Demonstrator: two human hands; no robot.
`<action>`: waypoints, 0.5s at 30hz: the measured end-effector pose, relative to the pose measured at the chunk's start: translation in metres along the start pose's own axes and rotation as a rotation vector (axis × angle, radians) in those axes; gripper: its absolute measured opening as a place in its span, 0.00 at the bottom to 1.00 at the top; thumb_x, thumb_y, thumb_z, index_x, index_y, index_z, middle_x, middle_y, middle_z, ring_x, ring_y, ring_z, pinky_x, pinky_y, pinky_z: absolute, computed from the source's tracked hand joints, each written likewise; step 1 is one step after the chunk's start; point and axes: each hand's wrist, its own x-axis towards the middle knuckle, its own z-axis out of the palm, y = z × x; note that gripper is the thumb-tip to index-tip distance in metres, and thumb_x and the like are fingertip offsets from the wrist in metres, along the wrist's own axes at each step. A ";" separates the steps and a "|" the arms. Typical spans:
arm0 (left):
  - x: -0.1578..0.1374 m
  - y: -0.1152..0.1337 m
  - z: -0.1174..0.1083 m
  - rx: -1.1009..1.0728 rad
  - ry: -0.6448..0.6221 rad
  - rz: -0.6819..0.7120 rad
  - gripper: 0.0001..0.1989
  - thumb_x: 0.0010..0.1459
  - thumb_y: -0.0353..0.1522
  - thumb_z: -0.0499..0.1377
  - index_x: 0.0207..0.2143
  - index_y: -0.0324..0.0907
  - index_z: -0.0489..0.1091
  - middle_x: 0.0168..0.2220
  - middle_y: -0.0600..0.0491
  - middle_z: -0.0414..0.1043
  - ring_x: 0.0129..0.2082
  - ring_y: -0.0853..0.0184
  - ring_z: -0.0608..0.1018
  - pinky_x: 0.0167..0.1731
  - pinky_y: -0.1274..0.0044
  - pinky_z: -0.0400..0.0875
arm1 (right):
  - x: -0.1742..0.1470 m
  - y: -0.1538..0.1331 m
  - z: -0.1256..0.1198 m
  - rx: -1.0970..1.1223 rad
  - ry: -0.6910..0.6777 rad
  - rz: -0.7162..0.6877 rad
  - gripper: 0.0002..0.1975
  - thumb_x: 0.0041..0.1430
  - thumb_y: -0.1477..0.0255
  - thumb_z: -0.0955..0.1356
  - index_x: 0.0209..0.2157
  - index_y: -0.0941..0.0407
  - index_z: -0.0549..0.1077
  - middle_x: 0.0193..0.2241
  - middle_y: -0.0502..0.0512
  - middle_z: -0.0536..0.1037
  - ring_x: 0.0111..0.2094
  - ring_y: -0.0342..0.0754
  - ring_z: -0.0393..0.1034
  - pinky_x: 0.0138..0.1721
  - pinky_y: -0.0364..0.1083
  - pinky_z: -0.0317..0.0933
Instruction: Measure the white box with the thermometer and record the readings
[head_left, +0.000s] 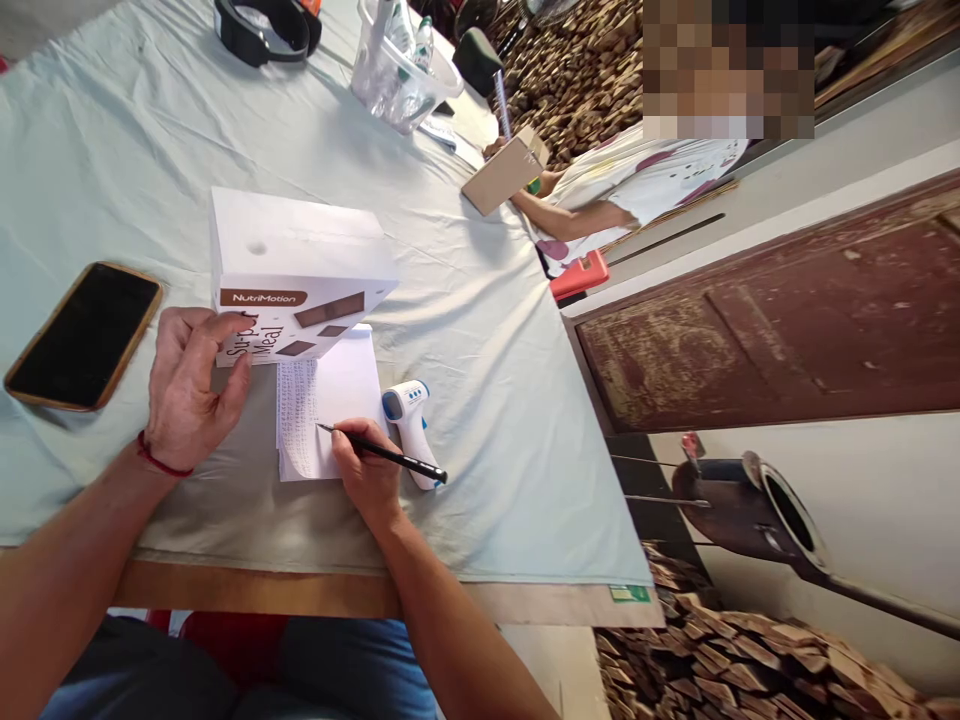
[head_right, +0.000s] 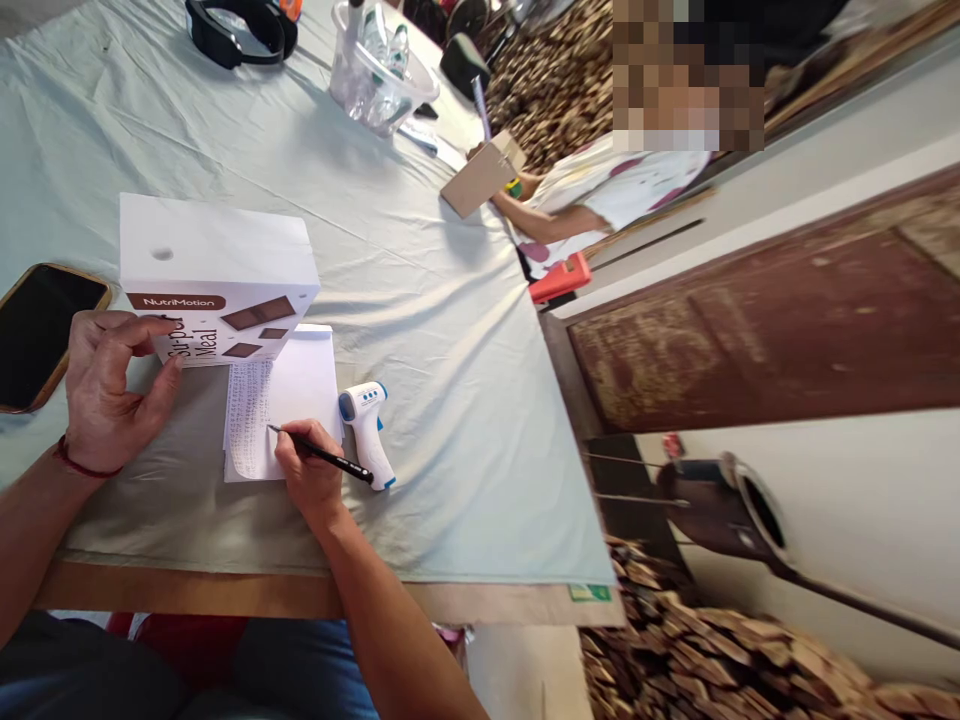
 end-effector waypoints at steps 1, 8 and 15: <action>0.000 0.000 0.000 -0.003 0.005 0.007 0.15 0.59 0.26 0.60 0.49 0.39 0.69 0.39 0.49 0.65 0.37 0.66 0.70 0.38 0.73 0.71 | 0.000 0.000 0.000 -0.001 0.003 -0.002 0.05 0.52 0.68 0.67 0.26 0.54 0.73 0.21 0.48 0.75 0.23 0.43 0.67 0.27 0.43 0.63; 0.002 0.003 -0.001 -0.043 0.031 0.033 0.13 0.60 0.25 0.60 0.47 0.40 0.69 0.36 0.51 0.65 0.35 0.68 0.69 0.37 0.76 0.70 | 0.000 0.000 -0.001 -0.017 -0.002 0.027 0.06 0.50 0.67 0.67 0.25 0.54 0.73 0.21 0.48 0.74 0.23 0.43 0.66 0.27 0.43 0.62; 0.005 0.004 -0.003 -0.052 0.060 0.028 0.13 0.59 0.25 0.59 0.48 0.40 0.68 0.35 0.53 0.65 0.34 0.69 0.69 0.39 0.74 0.70 | 0.001 -0.001 -0.001 -0.015 0.037 0.056 0.07 0.51 0.66 0.67 0.24 0.54 0.72 0.20 0.47 0.73 0.23 0.43 0.66 0.27 0.44 0.62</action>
